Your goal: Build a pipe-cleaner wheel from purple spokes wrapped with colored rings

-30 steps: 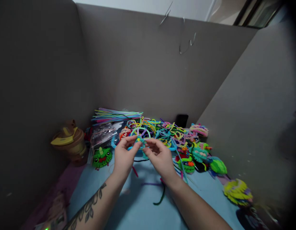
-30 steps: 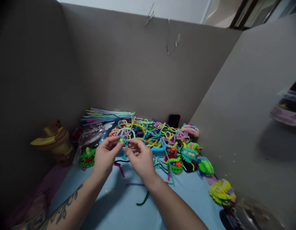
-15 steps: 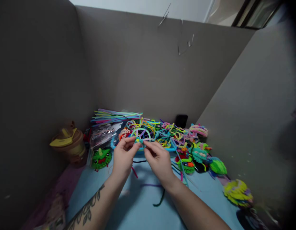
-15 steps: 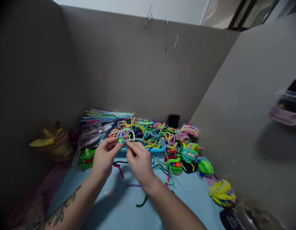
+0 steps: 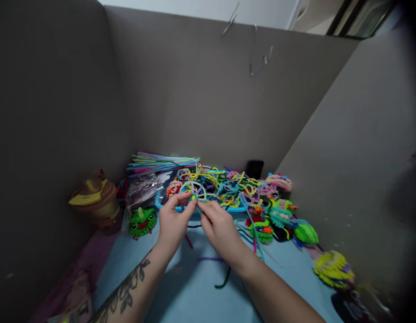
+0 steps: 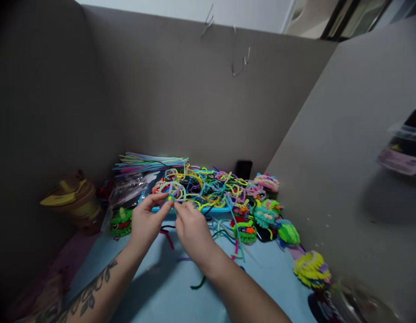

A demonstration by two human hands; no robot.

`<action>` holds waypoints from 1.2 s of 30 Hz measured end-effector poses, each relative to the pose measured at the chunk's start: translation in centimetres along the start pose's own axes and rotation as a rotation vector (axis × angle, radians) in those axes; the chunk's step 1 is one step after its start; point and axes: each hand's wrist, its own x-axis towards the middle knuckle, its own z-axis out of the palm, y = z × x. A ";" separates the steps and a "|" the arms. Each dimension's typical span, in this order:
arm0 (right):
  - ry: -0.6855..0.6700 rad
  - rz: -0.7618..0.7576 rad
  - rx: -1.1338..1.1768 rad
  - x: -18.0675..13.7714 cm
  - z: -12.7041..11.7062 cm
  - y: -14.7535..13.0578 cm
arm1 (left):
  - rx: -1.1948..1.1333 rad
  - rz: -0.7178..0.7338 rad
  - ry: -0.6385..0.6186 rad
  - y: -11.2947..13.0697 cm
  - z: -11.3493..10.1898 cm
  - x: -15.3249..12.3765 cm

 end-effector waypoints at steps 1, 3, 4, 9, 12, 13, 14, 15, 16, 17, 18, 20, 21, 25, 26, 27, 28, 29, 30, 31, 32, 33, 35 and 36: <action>-0.005 0.033 0.061 0.1 -0.1 -0.2 | 0.025 0.023 0.006 0.0 -0.1 0.0; -0.012 0.115 0.173 0.2 -0.3 -0.5 | 0.060 0.056 0.010 -0.1 -0.2 0.1; -0.013 0.164 0.228 0.2 -0.3 -0.6 | 0.073 0.070 0.013 -0.1 -0.2 0.1; 0.003 0.442 0.653 0.8 -1.0 -0.4 | 0.095 0.109 -0.014 -0.1 -0.4 0.3; -0.001 0.568 0.943 1.3 -1.6 0.4 | 0.035 0.017 -0.082 -0.1 -0.6 0.7; 0.011 0.578 0.976 1.4 -1.7 0.7 | -0.013 -0.033 -0.102 -0.2 -0.6 0.9; 0.033 0.565 0.954 1.5 -1.6 1.0 | -0.073 -0.085 -0.119 -0.3 -0.6 1.0; 0.067 0.525 0.872 1.6 -1.5 1.3 | -0.137 -0.134 -0.135 -0.5 -0.6 1.1; 0.105 0.464 0.749 1.6 -1.4 1.5 | -0.196 -0.176 -0.149 -0.6 -0.6 1.1; 0.139 0.393 0.608 1.5 -1.1 1.6 | -0.244 -0.207 -0.163 -0.6 -0.6 1.1; 0.166 0.321 0.477 1.4 -0.9 1.7 | -0.279 -0.227 -0.175 -0.6 -0.5 1.1; 0.199 0.197 0.303 1.1 -0.5 1.6 | -0.313 -0.239 -0.193 -0.5 -0.4 0.9; 0.217 0.152 0.261 1.0 -0.4 1.5 | -0.321 -0.236 -0.202 -0.3 -0.4 0.7; 0.269 0.065 0.139 0.6 -0.5 1.2 | -0.314 -0.212 -0.216 0.5 -0.3 0.3; 0.277 0.057 0.120 0.6 -0.5 1.2 | -0.300 -0.195 -0.212 0.7 -0.3 0.2; 0.280 0.055 0.114 0.5 -0.5 1.1 | -0.280 -0.172 -0.209 0.8 -0.3 0.2; 0.280 0.062 0.125 0.6 -0.5 1.1 | -0.254 -0.145 -0.206 1.0 -0.4 0.2; 0.278 0.080 0.151 0.6 -0.5 1.1 | -0.227 -0.115 -0.205 1.1 -0.4 0.2; 0.272 0.107 0.190 0.6 -0.5 1.1 | -0.200 -0.086 -0.206 1.2 -0.5 0.2; 0.260 0.139 0.239 0.7 -0.5 1.2 | -0.177 -0.058 -0.212 1.2 -0.6 0.2; 0.249 0.172 0.293 0.8 -0.5 1.2 | -0.157 -0.032 -0.225 1.3 -0.7 0.3; 0.237 0.203 0.348 0.8 -0.5 1.2 | -0.141 -0.009 -0.239 1.4 -0.8 0.3; 0.219 0.253 0.437 0.8 -0.7 1.3 | -0.116 0.032 -0.270 1.5 -1.0 0.3; 0.212 0.268 0.466 0.8 -0.7 1.3 | -0.105 0.049 -0.283 1.6 -1.1 0.3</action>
